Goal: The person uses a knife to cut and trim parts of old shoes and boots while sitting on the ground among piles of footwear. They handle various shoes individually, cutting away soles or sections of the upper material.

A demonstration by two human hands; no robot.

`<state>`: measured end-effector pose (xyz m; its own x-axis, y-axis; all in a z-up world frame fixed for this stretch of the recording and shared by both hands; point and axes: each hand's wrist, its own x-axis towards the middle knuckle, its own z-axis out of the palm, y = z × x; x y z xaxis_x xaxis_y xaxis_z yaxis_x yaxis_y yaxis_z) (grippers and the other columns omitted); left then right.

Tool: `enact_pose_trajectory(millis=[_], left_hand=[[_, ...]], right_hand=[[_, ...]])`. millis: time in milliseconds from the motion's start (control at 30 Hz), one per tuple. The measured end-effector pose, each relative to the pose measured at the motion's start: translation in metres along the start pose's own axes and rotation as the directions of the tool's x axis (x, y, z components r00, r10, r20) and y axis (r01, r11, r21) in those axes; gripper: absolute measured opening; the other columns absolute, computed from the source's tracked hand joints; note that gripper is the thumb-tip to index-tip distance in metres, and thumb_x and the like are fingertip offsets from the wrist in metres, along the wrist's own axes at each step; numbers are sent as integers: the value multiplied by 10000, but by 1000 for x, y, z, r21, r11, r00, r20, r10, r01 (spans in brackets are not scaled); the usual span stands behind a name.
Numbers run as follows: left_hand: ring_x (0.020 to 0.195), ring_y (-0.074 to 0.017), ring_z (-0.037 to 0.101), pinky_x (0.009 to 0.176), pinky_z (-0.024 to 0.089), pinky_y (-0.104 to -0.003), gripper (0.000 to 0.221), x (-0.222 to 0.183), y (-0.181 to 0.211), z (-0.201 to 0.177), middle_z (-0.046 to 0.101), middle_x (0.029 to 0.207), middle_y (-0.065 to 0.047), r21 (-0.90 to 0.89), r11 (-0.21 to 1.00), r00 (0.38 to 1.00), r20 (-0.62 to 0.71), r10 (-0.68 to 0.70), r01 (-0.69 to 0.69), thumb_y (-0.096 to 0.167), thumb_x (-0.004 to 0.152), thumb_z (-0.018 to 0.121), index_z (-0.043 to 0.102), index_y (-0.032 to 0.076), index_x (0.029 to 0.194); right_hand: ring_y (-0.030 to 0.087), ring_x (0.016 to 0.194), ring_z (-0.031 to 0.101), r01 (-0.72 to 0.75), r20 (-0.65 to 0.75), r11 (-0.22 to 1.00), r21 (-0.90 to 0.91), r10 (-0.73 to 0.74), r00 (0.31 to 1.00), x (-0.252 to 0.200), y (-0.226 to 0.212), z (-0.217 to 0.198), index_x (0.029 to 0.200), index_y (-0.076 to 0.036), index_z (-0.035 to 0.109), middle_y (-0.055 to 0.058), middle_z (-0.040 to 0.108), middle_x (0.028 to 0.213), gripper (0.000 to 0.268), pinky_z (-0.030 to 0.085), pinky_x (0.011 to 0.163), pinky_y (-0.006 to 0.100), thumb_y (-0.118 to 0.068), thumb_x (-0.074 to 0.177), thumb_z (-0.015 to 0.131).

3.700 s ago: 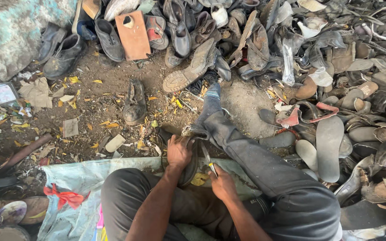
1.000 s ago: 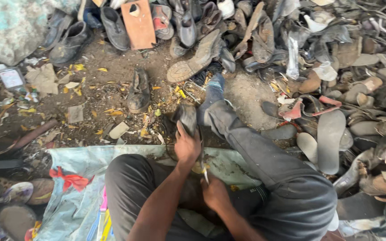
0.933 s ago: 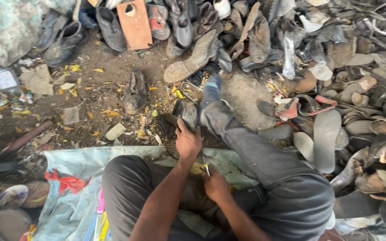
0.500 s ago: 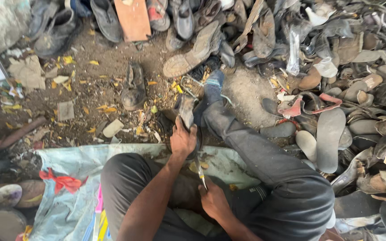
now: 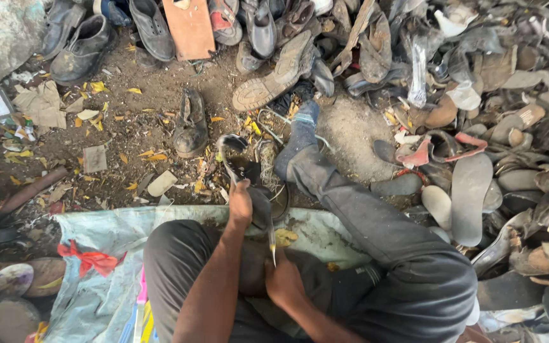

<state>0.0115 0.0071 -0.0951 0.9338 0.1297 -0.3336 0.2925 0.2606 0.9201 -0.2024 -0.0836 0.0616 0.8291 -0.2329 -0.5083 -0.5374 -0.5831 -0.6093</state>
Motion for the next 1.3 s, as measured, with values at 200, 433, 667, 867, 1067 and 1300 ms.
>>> enact_pose_trajectory(millis=[200, 433, 667, 867, 1067, 1300], left_hand=[[695, -212, 477, 636, 462, -401, 254, 11, 0, -14, 463, 807, -41, -391, 855, 898, -131, -419, 342, 292, 923, 638, 600, 52, 997], [760, -249, 579, 675, 496, -436, 213, 18, 3, -24, 638, 885, -94, -401, 886, 900, -254, -354, 235, 117, 837, 677, 668, -33, 989], [624, -214, 453, 557, 323, -428, 86, 26, 0, -11, 552, 783, -56, -349, 937, 936, -340, -89, -38, 17, 859, 661, 626, 23, 938], [548, -218, 515, 525, 423, -412, 317, 14, 14, -6, 580, 697, -47, -127, 988, 968, -226, -113, 86, 59, 721, 935, 629, -23, 729], [546, -245, 648, 583, 523, -407, 210, -21, 51, 12, 695, 641, -149, 469, 883, 920, -335, 205, -26, 146, 751, 828, 698, -8, 807], [531, -232, 631, 552, 529, -409, 155, -56, 84, 28, 692, 642, -115, 414, 907, 903, -358, 239, -76, 124, 790, 764, 720, 15, 891]], right_hand=[[510, 1011, 658, 50, 29, 998, -47, -49, 998, 22, -5, 9, 1406, 11, 442, 342, 688, 1000, 511, 514, 881, 569, -239, 983, 582], [465, 937, 698, 245, -7, 969, -34, -246, 969, -12, 34, -19, 1438, -65, 496, 270, 713, 986, 501, 547, 777, 527, -269, 990, 589], [445, 907, 709, 444, -218, 878, -175, -475, 853, 48, 24, -90, 1367, -131, 589, 258, 728, 989, 430, 553, 745, 511, -273, 965, 644], [458, 1030, 656, 341, -86, 862, -376, -398, 913, 136, -28, -90, 1451, -166, 538, 239, 709, 1102, 486, 515, 873, 539, -329, 994, 545], [420, 1103, 659, 258, 0, 833, -489, -296, 955, 172, -74, -76, 1477, -171, 510, 193, 717, 1175, 495, 511, 936, 530, -331, 1010, 479], [428, 1016, 683, 276, 8, 814, -512, -317, 948, 153, -75, -89, 1445, -241, 545, 205, 728, 1084, 464, 526, 878, 548, -346, 994, 500]])
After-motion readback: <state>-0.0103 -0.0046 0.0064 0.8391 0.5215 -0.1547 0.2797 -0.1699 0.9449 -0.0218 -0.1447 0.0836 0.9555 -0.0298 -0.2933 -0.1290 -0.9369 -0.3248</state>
